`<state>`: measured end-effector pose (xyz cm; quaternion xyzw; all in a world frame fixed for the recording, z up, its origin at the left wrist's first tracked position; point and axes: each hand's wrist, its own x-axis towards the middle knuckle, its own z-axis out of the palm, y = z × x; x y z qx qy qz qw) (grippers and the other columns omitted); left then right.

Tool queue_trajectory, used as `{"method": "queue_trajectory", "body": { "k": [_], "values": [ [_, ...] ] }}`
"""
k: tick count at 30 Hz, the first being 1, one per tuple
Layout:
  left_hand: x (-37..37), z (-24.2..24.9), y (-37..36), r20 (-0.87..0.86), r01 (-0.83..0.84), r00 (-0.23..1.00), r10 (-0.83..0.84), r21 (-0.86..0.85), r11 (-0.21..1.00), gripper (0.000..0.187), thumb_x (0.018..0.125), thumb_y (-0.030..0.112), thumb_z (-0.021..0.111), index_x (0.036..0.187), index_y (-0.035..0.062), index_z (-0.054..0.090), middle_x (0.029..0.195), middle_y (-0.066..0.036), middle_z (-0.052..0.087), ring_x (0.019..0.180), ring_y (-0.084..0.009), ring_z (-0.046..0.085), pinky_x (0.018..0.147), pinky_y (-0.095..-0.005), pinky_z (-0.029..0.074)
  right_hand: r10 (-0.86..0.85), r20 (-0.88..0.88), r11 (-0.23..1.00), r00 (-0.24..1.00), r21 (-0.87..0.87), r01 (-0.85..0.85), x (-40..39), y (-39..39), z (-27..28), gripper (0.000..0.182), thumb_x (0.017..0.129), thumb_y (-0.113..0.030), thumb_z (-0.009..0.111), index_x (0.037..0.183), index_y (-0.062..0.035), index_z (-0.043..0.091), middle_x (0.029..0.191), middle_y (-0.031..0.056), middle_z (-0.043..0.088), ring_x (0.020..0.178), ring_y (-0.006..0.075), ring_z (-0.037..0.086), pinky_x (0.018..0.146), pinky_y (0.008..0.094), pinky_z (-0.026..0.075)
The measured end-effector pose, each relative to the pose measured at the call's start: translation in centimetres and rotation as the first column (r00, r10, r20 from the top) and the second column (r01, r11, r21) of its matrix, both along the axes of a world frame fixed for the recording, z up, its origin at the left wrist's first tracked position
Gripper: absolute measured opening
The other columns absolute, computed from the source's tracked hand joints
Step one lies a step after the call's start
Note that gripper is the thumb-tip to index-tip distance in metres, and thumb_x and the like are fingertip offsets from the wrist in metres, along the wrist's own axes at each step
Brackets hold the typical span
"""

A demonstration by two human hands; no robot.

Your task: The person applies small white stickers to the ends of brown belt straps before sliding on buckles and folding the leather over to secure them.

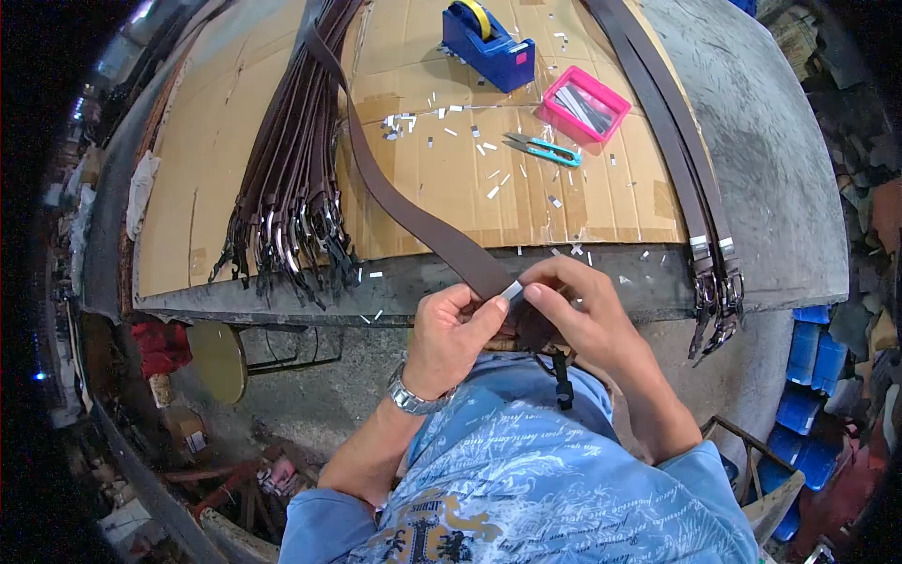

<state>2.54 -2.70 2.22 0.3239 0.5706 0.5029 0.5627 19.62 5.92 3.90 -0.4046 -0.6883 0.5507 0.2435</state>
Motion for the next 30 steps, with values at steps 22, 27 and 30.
{"method": "queue_trajectory", "body": {
  "k": [22,27,30],
  "values": [
    [0.1,1.1,-0.1,0.144,0.03,0.989,-0.029,-0.01,0.999,0.016,0.094,0.015,0.065,0.095,-0.001,0.067,0.087,-0.002,0.068,0.077,-0.0056,0.059,0.068,-0.0219,0.049,0.232,0.043,0.943,0.972,-0.253,-0.214,0.2,1.5,0.3,0.018,0.091,-0.017,0.063,0.092,0.0003,0.059,0.08,0.0014,0.056,0.078,0.0081,0.051,0.067,0.027,0.044],
    [1.1,0.3,-0.3,-0.007,-0.068,0.998,0.069,0.078,0.995,0.017,0.094,0.015,0.063,0.098,-0.0017,0.067,0.087,-0.001,0.068,0.076,-0.0052,0.06,0.067,-0.0208,0.048,0.18,-0.01,0.984,0.984,-0.001,-0.18,0.1,0.9,-0.5,0.019,0.09,-0.016,0.061,0.097,0.0018,0.058,0.085,0.0123,0.058,0.076,0.0206,0.057,0.069,0.0343,0.046],
    [1.0,-0.4,-0.5,-0.095,-0.05,0.994,0.06,0.098,0.994,0.02,0.094,0.017,0.064,0.101,-0.0019,0.067,0.086,-0.002,0.069,0.074,-0.007,0.063,0.062,-0.0221,0.048,0.152,-0.058,0.986,0.987,0.073,-0.148,0.0,0.4,-0.2,0.019,0.089,-0.014,0.061,0.098,0.0027,0.057,0.085,0.0157,0.058,0.077,0.0268,0.058,0.072,0.0372,0.047]
  ]
}}
